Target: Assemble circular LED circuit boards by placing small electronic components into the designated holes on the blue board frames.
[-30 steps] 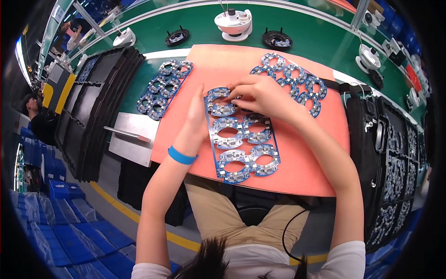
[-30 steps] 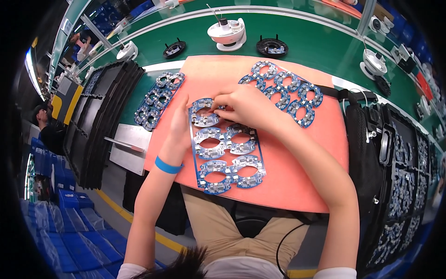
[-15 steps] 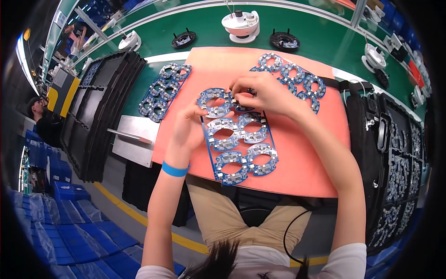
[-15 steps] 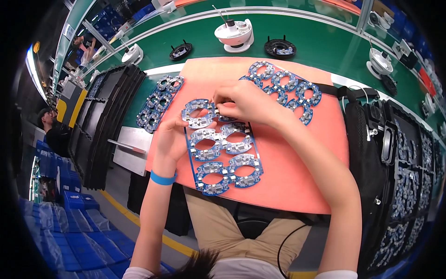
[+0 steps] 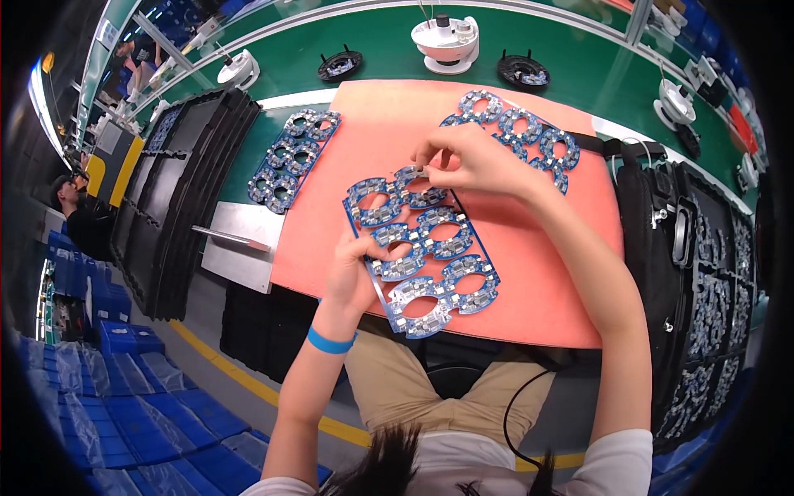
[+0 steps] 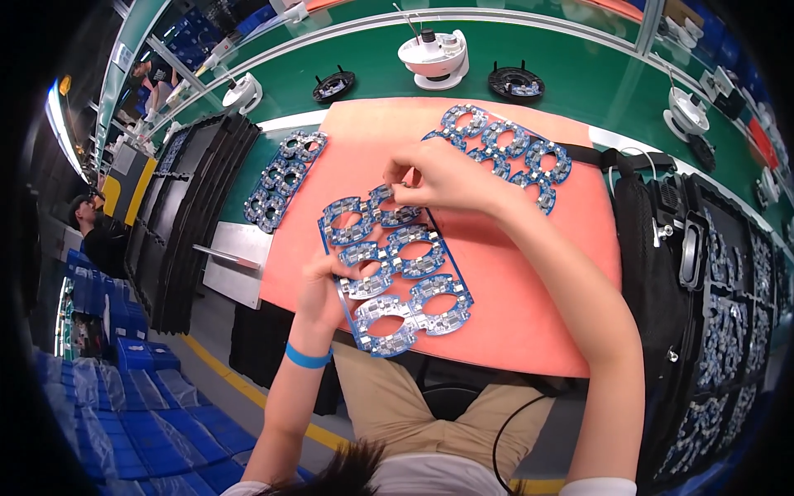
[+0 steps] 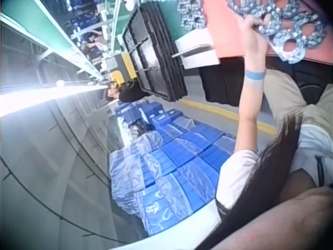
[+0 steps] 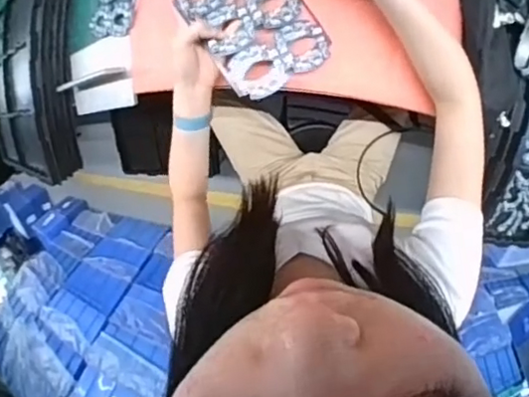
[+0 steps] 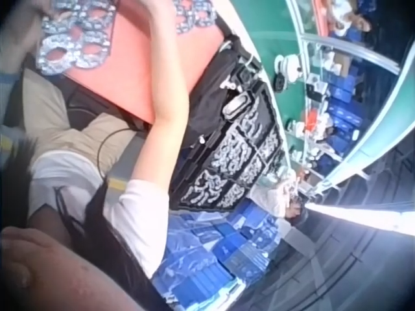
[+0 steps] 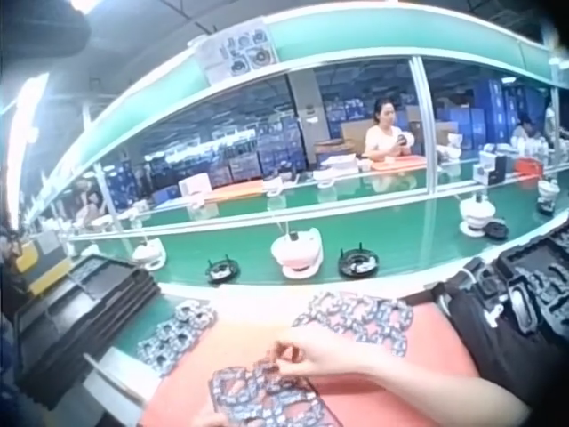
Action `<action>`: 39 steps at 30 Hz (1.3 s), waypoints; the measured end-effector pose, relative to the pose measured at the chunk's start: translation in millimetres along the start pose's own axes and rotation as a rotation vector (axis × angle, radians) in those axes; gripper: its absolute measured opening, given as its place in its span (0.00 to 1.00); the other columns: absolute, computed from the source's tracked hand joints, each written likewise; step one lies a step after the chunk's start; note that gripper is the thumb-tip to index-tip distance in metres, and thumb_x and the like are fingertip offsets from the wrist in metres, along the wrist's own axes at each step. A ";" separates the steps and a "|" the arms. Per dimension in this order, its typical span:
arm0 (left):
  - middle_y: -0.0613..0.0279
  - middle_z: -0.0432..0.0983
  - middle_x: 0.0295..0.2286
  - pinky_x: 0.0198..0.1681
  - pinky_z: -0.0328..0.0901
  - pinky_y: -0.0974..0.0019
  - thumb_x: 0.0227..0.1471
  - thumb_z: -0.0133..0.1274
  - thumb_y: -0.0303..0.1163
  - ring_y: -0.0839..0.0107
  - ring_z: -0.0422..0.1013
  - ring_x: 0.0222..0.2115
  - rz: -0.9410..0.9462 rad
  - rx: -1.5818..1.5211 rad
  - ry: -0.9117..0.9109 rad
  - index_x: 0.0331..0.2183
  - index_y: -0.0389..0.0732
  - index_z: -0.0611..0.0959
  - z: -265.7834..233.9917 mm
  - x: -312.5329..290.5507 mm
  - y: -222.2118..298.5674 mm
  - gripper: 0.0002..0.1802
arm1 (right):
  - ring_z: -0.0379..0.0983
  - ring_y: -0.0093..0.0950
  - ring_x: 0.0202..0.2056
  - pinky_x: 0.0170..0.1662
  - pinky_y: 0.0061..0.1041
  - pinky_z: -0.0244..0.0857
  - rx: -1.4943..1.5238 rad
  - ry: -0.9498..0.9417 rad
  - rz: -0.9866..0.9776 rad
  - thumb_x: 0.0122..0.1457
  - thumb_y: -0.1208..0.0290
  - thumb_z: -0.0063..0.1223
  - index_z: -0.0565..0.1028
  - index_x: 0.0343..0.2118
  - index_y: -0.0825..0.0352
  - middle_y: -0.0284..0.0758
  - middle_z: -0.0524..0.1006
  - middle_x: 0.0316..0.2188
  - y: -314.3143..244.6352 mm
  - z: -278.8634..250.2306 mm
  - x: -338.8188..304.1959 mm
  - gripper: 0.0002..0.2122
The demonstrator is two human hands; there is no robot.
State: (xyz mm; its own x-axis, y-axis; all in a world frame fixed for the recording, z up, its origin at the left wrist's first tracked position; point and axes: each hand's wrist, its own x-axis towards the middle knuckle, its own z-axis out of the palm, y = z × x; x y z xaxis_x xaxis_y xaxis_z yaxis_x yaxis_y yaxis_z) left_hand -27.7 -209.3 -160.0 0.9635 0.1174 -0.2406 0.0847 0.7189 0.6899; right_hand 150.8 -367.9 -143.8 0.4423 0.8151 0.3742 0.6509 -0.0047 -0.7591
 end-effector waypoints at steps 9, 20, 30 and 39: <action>0.44 0.62 0.52 0.54 0.62 0.52 0.43 0.42 0.24 0.54 0.63 0.52 0.051 -0.079 -0.099 0.55 0.32 0.61 -3.8 -7.6 -5.9 0.33 | 0.74 0.32 0.35 0.37 0.26 0.69 -0.482 0.052 -0.148 0.50 0.74 0.55 0.77 0.36 0.67 0.36 0.78 0.32 5.4 9.7 -4.0 0.09; 0.43 0.61 0.52 0.55 0.60 0.42 0.35 0.45 0.23 0.48 0.61 0.54 -0.022 -0.204 -0.196 0.57 0.34 0.56 6.1 -6.4 -2.7 0.42 | 0.75 0.35 0.30 0.36 0.29 0.69 -0.344 -0.028 -0.139 0.46 0.77 0.54 0.77 0.30 0.70 0.41 0.77 0.27 9.5 -0.5 -3.6 0.07; 0.40 0.61 0.52 0.53 0.62 0.43 0.29 0.38 0.20 0.47 0.62 0.53 -0.015 -0.042 -0.166 0.56 0.30 0.57 9.8 -7.9 0.3 0.44 | 0.75 0.34 0.36 0.39 0.29 0.69 -0.311 -0.040 0.011 0.49 0.75 0.55 0.76 0.31 0.68 0.34 0.77 0.37 -1.3 5.8 -2.6 0.06; 0.41 0.59 0.53 0.58 0.58 0.49 0.39 0.38 0.21 0.51 0.58 0.56 0.104 -0.021 -0.088 0.58 0.32 0.54 7.0 -5.4 -5.0 0.39 | 0.75 0.32 0.30 0.33 0.27 0.70 -0.477 -0.037 -0.139 0.50 0.75 0.54 0.76 0.30 0.66 0.33 0.77 0.32 -4.2 13.4 -1.0 0.05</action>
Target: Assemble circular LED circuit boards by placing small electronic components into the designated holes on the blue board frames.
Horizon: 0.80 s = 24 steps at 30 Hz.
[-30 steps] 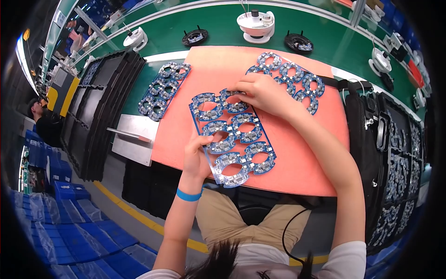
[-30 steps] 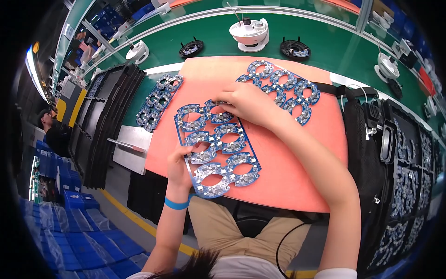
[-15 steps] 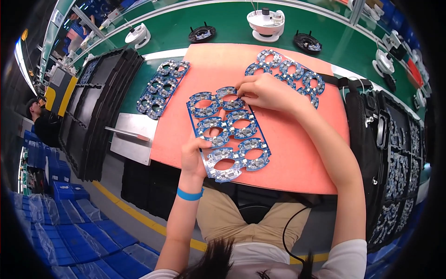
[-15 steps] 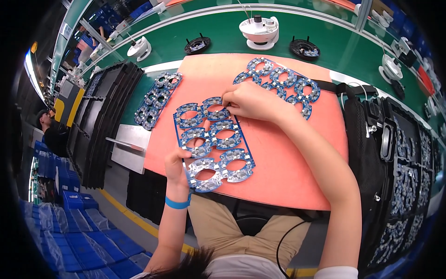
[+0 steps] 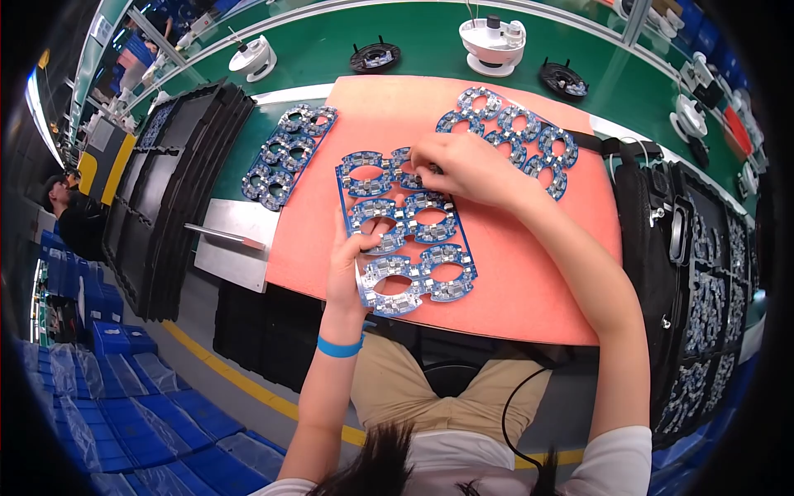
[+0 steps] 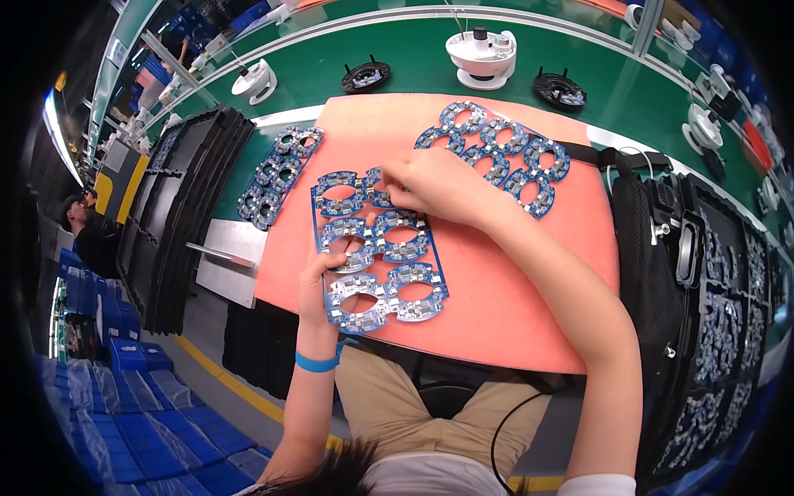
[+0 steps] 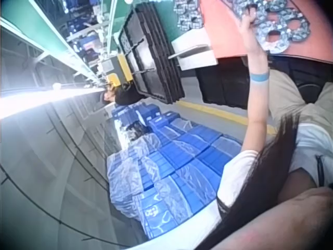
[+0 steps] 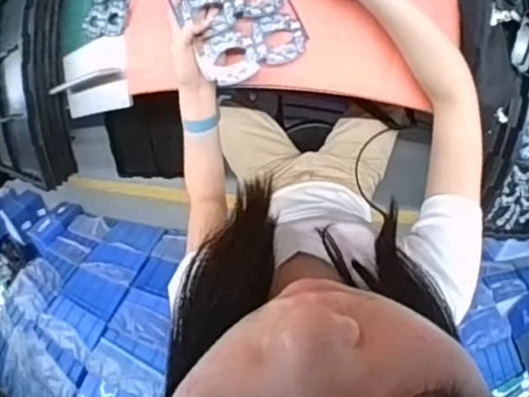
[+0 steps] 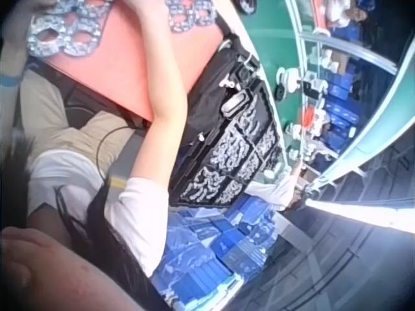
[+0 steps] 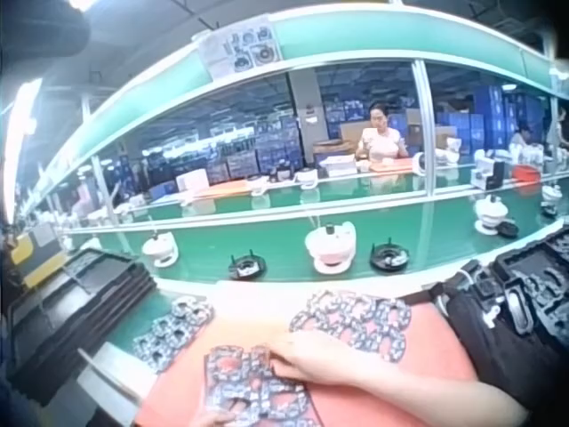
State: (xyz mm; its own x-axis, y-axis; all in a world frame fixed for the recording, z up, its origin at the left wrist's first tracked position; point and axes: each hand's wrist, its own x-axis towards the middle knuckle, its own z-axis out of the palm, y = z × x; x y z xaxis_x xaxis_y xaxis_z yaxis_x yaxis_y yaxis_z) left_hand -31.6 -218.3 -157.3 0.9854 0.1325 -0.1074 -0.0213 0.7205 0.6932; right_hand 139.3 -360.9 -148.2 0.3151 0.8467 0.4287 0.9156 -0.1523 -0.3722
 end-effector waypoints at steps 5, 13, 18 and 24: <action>0.43 0.59 0.54 0.59 0.55 0.54 0.47 0.38 0.23 0.54 0.57 0.56 0.126 0.051 0.012 0.59 0.33 0.54 -2.2 1.1 -4.2 0.35 | 0.75 0.30 0.29 0.32 0.25 0.69 0.176 0.099 0.106 0.52 0.77 0.51 0.75 0.32 0.69 0.36 0.77 0.28 13.1 -8.5 -1.8 0.05; 0.49 0.64 0.52 0.55 0.60 0.59 0.53 0.40 0.29 0.62 0.63 0.53 -0.023 -0.172 0.038 0.55 0.30 0.62 -18.5 2.1 -4.9 0.27 | 0.74 0.36 0.32 0.36 0.30 0.68 -0.004 0.016 0.120 0.50 0.77 0.53 0.75 0.32 0.71 0.39 0.76 0.29 18.1 -5.5 -5.4 0.07; 0.49 0.61 0.54 0.60 0.52 0.55 0.54 0.39 0.31 0.60 0.59 0.55 -0.018 -0.205 0.050 0.54 0.29 0.62 -16.3 0.5 -4.7 0.27 | 0.75 0.33 0.30 0.35 0.27 0.69 0.042 0.038 0.197 0.48 0.78 0.53 0.73 0.29 0.73 0.41 0.76 0.27 15.6 -5.5 -3.4 0.06; 0.53 0.59 0.56 0.61 0.50 0.54 0.54 0.39 0.32 0.62 0.57 0.57 0.012 -0.306 0.110 0.55 0.33 0.62 -16.8 0.7 -5.7 0.26 | 0.77 0.28 0.27 0.32 0.22 0.71 0.327 0.130 0.274 0.47 0.79 0.54 0.72 0.28 0.73 0.39 0.77 0.23 20.3 -10.9 -4.2 0.06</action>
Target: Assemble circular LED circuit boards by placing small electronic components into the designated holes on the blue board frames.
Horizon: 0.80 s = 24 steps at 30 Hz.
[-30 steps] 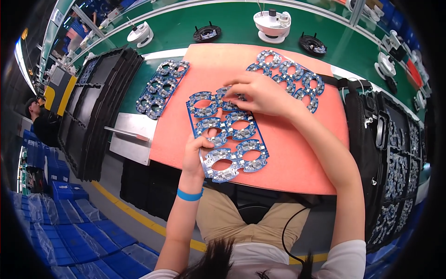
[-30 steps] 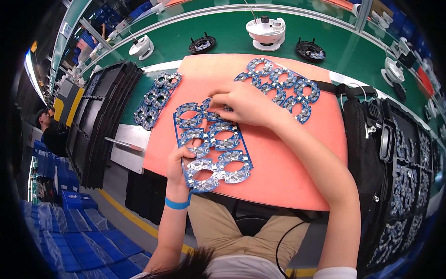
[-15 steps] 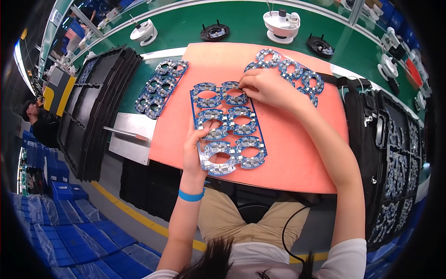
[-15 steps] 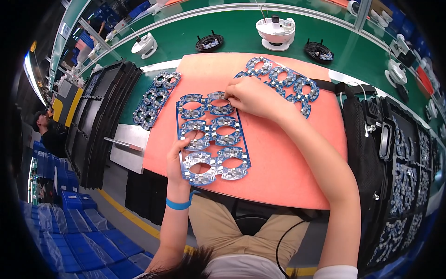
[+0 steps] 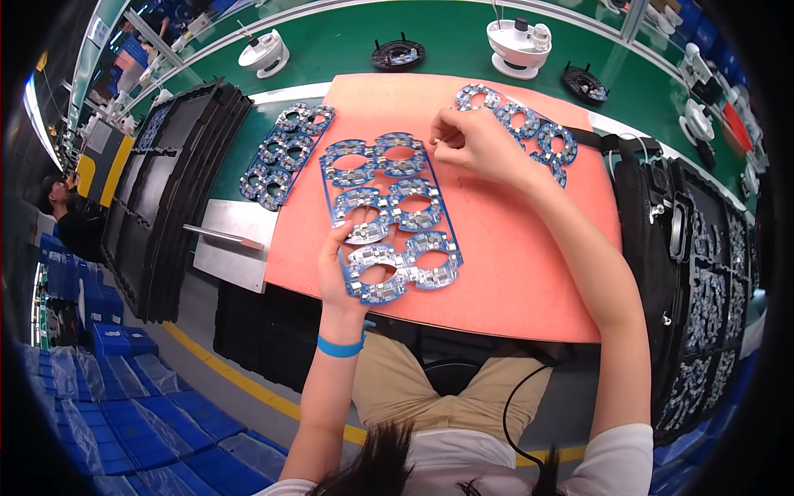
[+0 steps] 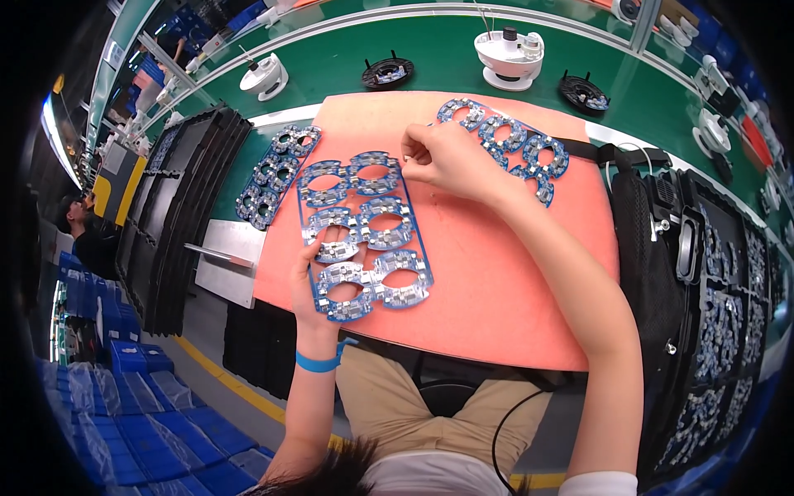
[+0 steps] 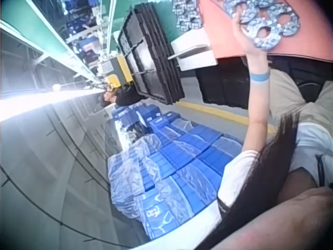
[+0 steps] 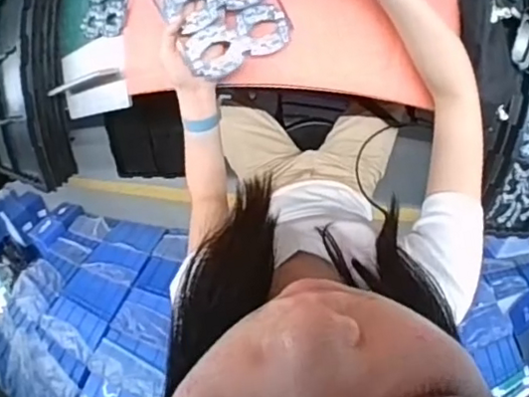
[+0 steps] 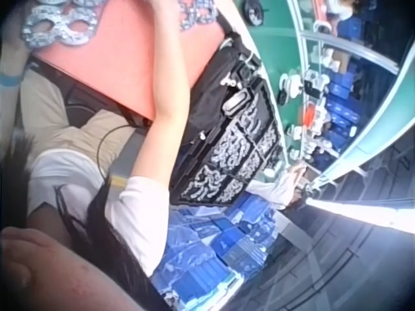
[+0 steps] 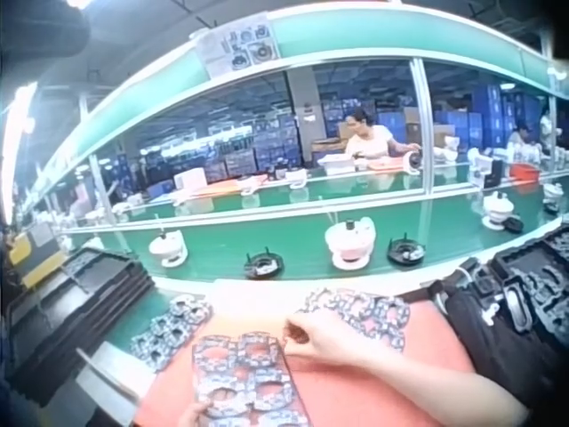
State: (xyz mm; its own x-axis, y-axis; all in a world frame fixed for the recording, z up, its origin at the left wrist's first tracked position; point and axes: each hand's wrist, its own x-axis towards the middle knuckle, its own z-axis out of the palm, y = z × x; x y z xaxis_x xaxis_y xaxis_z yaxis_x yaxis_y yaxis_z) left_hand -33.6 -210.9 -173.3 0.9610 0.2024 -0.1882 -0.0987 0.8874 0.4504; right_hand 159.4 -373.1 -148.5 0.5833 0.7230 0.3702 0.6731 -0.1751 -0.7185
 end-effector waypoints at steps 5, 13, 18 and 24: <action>0.57 0.63 0.54 0.60 0.51 0.56 0.55 0.39 0.33 0.63 0.59 0.55 0.041 -0.090 -0.043 0.53 0.36 0.66 -3.7 -1.1 2.3 0.24 | 0.75 0.32 0.36 0.39 0.27 0.69 -0.214 -0.226 -0.208 0.48 0.72 0.56 0.76 0.31 0.71 0.37 0.77 0.36 -7.7 -3.7 -0.6 0.09; 0.54 0.67 0.48 0.56 0.58 0.52 0.44 0.42 0.27 0.58 0.63 0.51 0.071 0.054 0.008 0.53 0.37 0.67 0.4 -5.7 1.9 0.30 | 0.76 0.31 0.28 0.34 0.27 0.70 -0.343 -0.264 -0.256 0.47 0.73 0.58 0.76 0.28 0.71 0.37 0.77 0.27 -18.5 15.0 -5.9 0.07; 0.54 0.66 0.49 0.59 0.56 0.52 0.42 0.40 0.21 0.57 0.62 0.52 0.007 0.000 0.071 0.54 0.36 0.65 -2.6 -4.5 2.5 0.32 | 0.76 0.31 0.25 0.29 0.25 0.70 -0.134 -0.182 -0.182 0.45 0.75 0.58 0.74 0.26 0.71 0.39 0.76 0.23 -14.3 15.3 -6.2 0.07; 0.53 0.66 0.49 0.62 0.51 0.56 0.42 0.39 0.21 0.62 0.63 0.52 0.026 0.004 0.033 0.52 0.31 0.65 -4.6 -1.7 0.8 0.30 | 0.76 0.32 0.24 0.30 0.28 0.69 -0.033 -0.187 -0.061 0.43 0.73 0.58 0.73 0.26 0.69 0.38 0.76 0.21 -26.7 10.3 -3.5 0.08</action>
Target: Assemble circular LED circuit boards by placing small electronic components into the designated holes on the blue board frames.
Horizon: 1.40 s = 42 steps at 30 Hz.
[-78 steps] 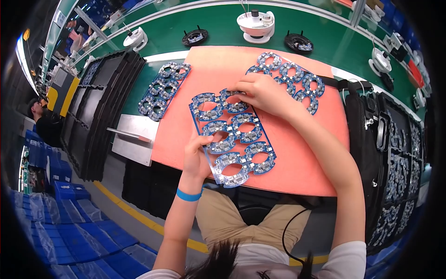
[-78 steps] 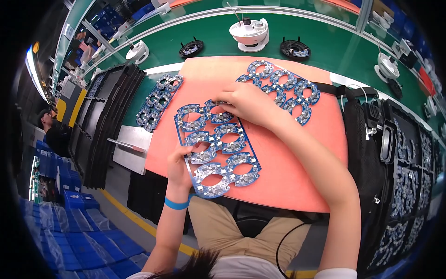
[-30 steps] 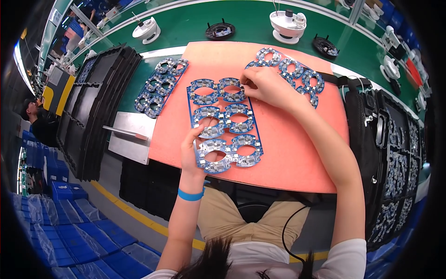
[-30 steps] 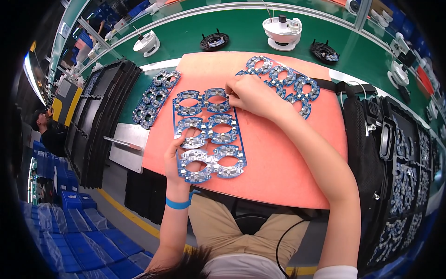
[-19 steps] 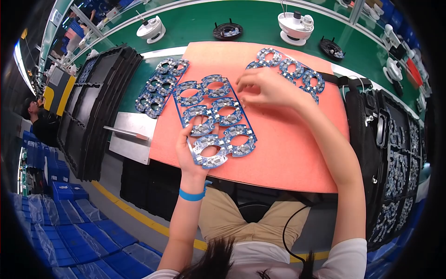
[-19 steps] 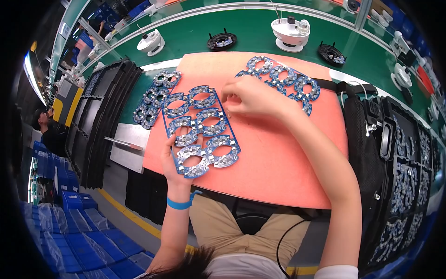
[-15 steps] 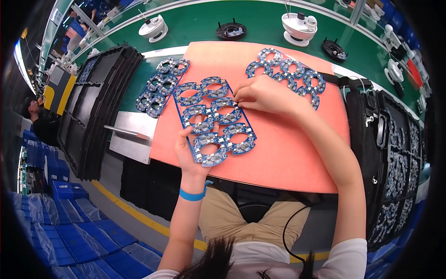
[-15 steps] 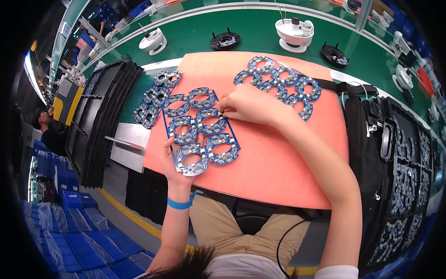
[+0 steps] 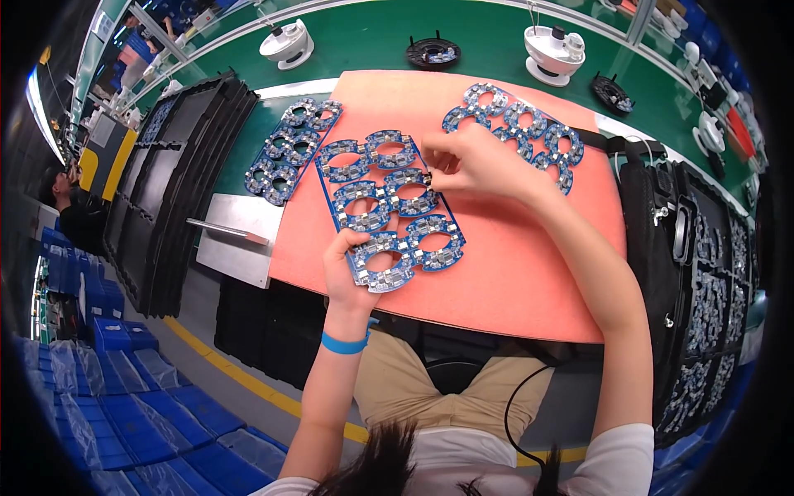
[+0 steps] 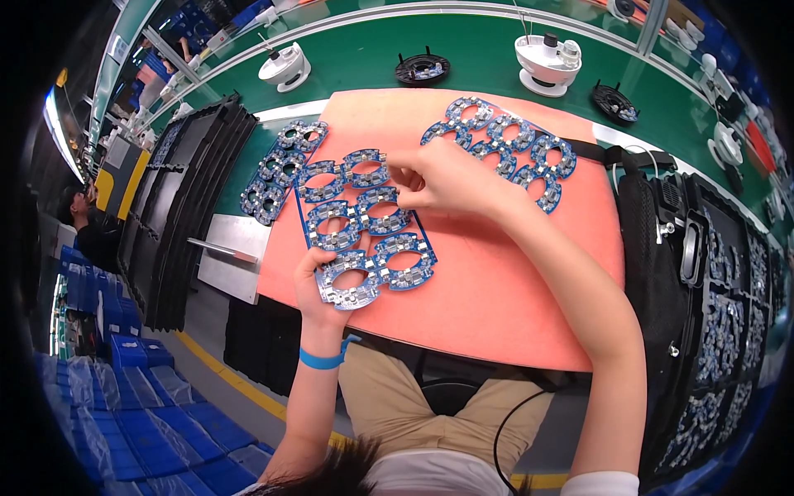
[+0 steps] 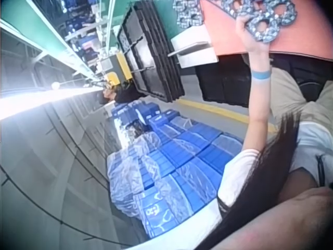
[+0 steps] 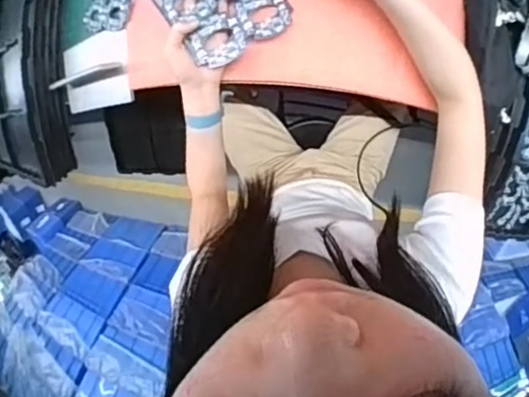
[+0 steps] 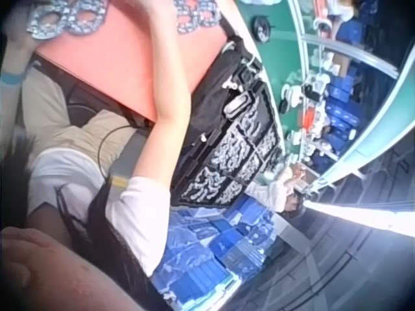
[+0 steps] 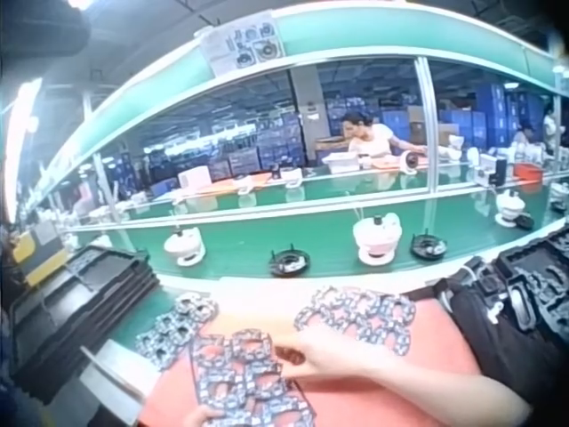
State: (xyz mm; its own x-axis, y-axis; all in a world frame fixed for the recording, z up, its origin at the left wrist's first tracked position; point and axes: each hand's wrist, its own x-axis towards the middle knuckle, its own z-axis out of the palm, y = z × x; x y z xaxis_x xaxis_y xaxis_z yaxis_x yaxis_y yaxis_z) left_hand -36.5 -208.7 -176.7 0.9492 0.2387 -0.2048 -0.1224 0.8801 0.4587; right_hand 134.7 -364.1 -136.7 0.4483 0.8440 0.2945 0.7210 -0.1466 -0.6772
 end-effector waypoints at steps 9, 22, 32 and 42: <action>0.50 0.67 0.48 0.55 0.60 0.49 0.53 0.41 0.33 0.56 0.64 0.50 -0.063 0.026 -0.144 0.51 0.36 0.68 10.9 -3.5 2.1 0.24 | 0.75 0.30 0.30 0.33 0.28 0.70 -0.352 0.100 -0.254 0.49 0.71 0.57 0.77 0.32 0.64 0.32 0.78 0.31 5.2 22.4 -1.7 0.07; 0.52 0.67 0.49 0.54 0.63 0.49 0.62 0.30 0.48 0.58 0.65 0.50 -0.175 -0.245 -0.413 0.53 0.40 0.67 3.5 2.2 1.1 0.27 | 0.75 0.33 0.33 0.34 0.30 0.69 -0.273 0.034 -0.179 0.50 0.72 0.56 0.77 0.32 0.65 0.34 0.78 0.31 -17.1 26.4 2.5 0.07; 0.56 0.66 0.50 0.51 0.65 0.53 0.62 0.23 0.54 0.61 0.65 0.50 -0.051 0.161 -0.131 0.55 0.40 0.64 3.8 4.6 -2.5 0.32 | 0.75 0.36 0.31 0.35 0.32 0.69 -0.362 0.062 -0.225 0.50 0.69 0.54 0.76 0.30 0.66 0.37 0.77 0.27 -25.6 35.0 10.2 0.07; 0.56 0.65 0.50 0.50 0.66 0.56 0.62 0.22 0.55 0.61 0.66 0.49 -0.056 0.188 -0.143 0.56 0.41 0.61 2.1 7.2 -3.5 0.33 | 0.75 0.33 0.32 0.32 0.31 0.68 -0.294 0.292 -0.414 0.49 0.75 0.55 0.76 0.30 0.66 0.33 0.77 0.29 -24.9 53.8 13.6 0.05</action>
State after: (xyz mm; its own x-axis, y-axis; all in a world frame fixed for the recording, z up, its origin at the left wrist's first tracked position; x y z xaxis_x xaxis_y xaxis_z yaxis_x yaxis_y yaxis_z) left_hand -28.6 -211.0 -177.9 0.9861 0.1188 -0.1161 -0.0245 0.7953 0.6058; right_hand 94.4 -321.2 -152.1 0.1948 0.6906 0.6964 0.9648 -0.0070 -0.2630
